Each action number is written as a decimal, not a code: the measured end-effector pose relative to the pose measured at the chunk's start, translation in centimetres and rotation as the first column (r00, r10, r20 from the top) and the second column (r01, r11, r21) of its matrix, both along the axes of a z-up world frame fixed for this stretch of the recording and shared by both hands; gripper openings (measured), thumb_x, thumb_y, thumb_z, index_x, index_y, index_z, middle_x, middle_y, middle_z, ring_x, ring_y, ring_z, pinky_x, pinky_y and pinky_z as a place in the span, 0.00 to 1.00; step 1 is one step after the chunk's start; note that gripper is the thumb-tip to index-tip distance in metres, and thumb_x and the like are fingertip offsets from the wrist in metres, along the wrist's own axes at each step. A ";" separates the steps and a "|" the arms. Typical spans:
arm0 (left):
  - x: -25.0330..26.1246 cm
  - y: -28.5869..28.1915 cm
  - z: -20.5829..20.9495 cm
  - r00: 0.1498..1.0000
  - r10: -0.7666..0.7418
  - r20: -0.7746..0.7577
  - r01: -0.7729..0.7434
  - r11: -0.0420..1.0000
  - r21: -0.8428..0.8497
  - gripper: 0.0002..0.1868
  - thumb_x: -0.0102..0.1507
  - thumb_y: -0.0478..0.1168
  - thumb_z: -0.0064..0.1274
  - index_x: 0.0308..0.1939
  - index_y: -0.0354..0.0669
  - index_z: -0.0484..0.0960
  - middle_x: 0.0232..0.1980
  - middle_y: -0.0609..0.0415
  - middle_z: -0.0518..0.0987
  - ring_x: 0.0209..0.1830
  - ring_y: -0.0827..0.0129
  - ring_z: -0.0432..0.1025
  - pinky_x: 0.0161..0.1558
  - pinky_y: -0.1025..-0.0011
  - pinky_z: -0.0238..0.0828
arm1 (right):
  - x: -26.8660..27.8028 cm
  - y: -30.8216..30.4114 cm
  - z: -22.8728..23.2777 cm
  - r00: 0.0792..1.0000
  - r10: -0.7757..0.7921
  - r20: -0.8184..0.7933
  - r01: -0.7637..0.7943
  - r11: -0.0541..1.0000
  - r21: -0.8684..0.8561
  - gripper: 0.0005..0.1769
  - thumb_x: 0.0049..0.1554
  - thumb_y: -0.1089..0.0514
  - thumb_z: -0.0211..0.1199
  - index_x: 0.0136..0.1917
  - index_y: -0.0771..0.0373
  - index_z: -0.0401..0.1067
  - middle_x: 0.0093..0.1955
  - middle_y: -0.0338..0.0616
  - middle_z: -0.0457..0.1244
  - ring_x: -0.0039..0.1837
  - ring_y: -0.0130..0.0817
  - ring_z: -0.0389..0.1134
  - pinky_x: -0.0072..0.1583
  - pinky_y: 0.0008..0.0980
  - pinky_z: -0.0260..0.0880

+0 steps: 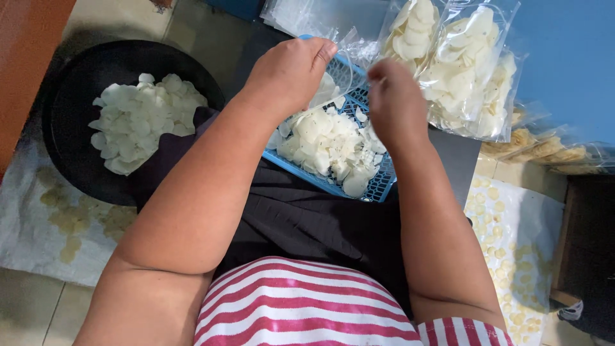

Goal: Packaging white chips into clear plastic bags from a basket and bowl

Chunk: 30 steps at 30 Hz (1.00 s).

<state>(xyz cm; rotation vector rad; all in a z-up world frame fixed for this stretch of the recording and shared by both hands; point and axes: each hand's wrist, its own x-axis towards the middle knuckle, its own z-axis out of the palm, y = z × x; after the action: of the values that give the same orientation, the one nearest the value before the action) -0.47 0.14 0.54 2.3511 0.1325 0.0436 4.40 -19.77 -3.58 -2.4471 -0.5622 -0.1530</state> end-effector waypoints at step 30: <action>0.9 0.3 -2.3 0.989 0.004 0.146 -0.020 0.994 0.107 0.22 0.71 0.52 0.39 0.52 0.46 0.86 0.44 0.50 0.87 0.35 0.49 0.80 0.36 0.53 0.75 | 1.0 0.1 -5.4 0.977 0.126 -0.171 -0.204 0.778 -0.594 0.10 0.60 0.51 0.59 0.51 0.54 0.76 0.43 0.47 0.71 0.46 0.57 0.71 0.46 0.52 0.68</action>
<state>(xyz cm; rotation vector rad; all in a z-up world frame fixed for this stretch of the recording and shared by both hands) 0.43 0.46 -1.73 2.4455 0.0744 0.2338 5.45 -19.65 -8.97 -2.9800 -0.8769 0.3030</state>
